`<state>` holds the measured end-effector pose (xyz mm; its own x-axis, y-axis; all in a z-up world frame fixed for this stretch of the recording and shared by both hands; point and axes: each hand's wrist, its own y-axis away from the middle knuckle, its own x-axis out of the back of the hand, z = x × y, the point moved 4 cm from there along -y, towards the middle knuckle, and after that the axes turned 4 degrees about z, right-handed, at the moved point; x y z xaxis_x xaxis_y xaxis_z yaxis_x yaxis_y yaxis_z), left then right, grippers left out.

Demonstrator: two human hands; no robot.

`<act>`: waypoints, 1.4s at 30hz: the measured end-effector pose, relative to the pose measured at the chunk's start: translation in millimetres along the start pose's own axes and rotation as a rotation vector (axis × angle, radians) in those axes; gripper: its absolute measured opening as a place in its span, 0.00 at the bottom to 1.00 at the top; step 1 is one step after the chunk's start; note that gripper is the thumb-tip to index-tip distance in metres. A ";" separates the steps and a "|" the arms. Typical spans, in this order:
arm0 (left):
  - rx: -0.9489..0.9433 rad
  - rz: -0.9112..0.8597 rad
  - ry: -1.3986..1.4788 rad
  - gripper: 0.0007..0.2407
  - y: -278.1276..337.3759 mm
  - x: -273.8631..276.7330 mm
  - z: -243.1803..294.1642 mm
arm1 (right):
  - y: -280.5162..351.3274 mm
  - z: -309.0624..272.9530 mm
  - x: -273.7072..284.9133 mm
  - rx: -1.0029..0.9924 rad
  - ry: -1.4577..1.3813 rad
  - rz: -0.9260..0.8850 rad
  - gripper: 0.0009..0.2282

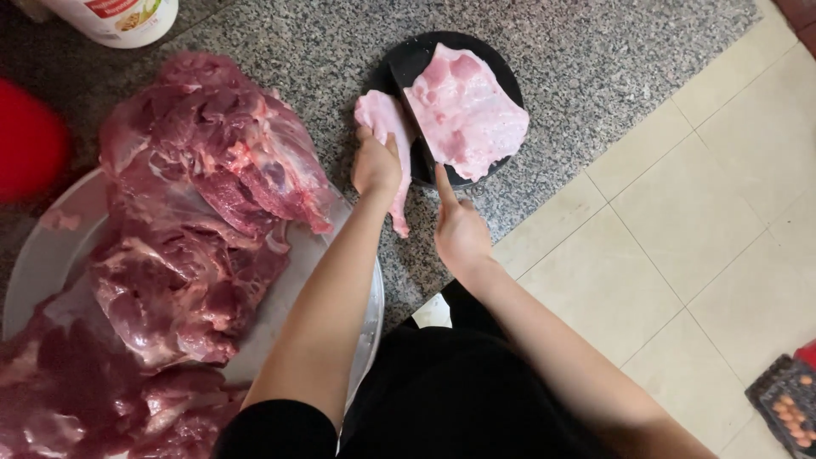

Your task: Cutting and slicing pieces of pork fat or skin on a cutting board.

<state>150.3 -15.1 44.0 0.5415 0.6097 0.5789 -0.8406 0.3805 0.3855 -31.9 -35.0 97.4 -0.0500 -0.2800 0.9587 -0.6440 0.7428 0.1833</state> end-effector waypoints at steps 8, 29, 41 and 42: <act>-0.006 0.043 -0.070 0.18 -13.5 -25.4 -27.9 | -58.3 -7.9 0.8 0.064 -0.212 0.034 0.29; -0.271 -0.289 0.044 0.20 121.2 176.5 -55.7 | 72.0 31.2 92.1 -0.125 -0.584 0.115 0.28; -0.387 -0.332 -0.106 0.17 158.4 151.3 -31.9 | 21.3 81.6 97.6 -0.173 -0.956 0.281 0.27; -0.412 -0.343 -0.046 0.16 158.6 134.9 -25.1 | 14.4 90.5 99.2 -0.199 -1.000 0.275 0.28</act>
<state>89.6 144.9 165.2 0.7784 0.3745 0.5037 -0.5462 0.7997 0.2494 -115.3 -107.1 175.5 -0.8400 -0.3935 0.3736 -0.3828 0.9177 0.1059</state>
